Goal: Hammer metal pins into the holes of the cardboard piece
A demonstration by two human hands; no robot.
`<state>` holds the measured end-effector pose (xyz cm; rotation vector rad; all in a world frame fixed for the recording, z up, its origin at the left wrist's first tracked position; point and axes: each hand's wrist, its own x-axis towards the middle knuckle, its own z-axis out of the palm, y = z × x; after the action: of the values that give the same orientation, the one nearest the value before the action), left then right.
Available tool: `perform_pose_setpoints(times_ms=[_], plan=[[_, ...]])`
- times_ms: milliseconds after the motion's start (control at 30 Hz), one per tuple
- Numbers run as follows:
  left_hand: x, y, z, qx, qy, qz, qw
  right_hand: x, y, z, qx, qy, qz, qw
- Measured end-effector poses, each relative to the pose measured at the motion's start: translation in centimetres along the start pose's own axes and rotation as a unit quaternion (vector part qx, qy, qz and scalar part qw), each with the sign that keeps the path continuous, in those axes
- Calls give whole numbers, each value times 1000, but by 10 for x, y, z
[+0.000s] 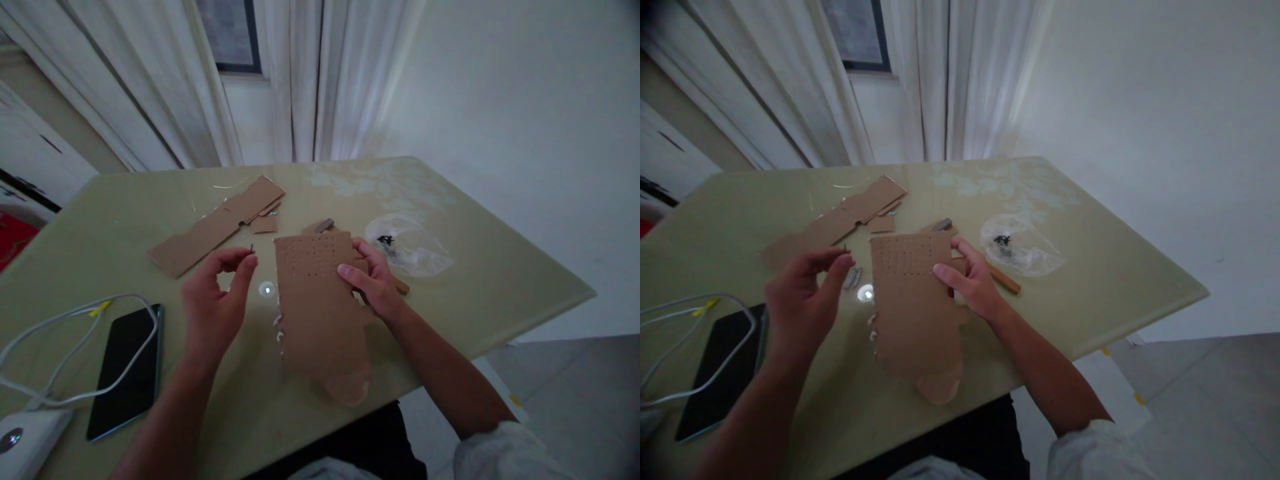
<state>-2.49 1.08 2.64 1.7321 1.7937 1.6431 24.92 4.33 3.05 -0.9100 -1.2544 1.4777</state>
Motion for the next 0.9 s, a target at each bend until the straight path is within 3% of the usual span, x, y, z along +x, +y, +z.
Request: perform_pose_setpoints(times_ms=[100,200,300,400,633,900], plan=[[20,-28,-11,132,-72,-108,983,4,-3,-3,33,27,18,999],[26,-52,-18,300,-145,-112,936,9,-2,-8,41,48,35,997],[23,-68,-19,378,-195,-107,899,13,1,-13,36,70,54,995],[21,-71,-18,397,-216,-101,886,16,3,-15,35,83,62,994],[23,-63,-12,370,-240,-146,886,20,4,-17,55,58,55,995],[20,-70,-7,349,-210,-124,905,21,-1,-15,-2,72,100,992]])
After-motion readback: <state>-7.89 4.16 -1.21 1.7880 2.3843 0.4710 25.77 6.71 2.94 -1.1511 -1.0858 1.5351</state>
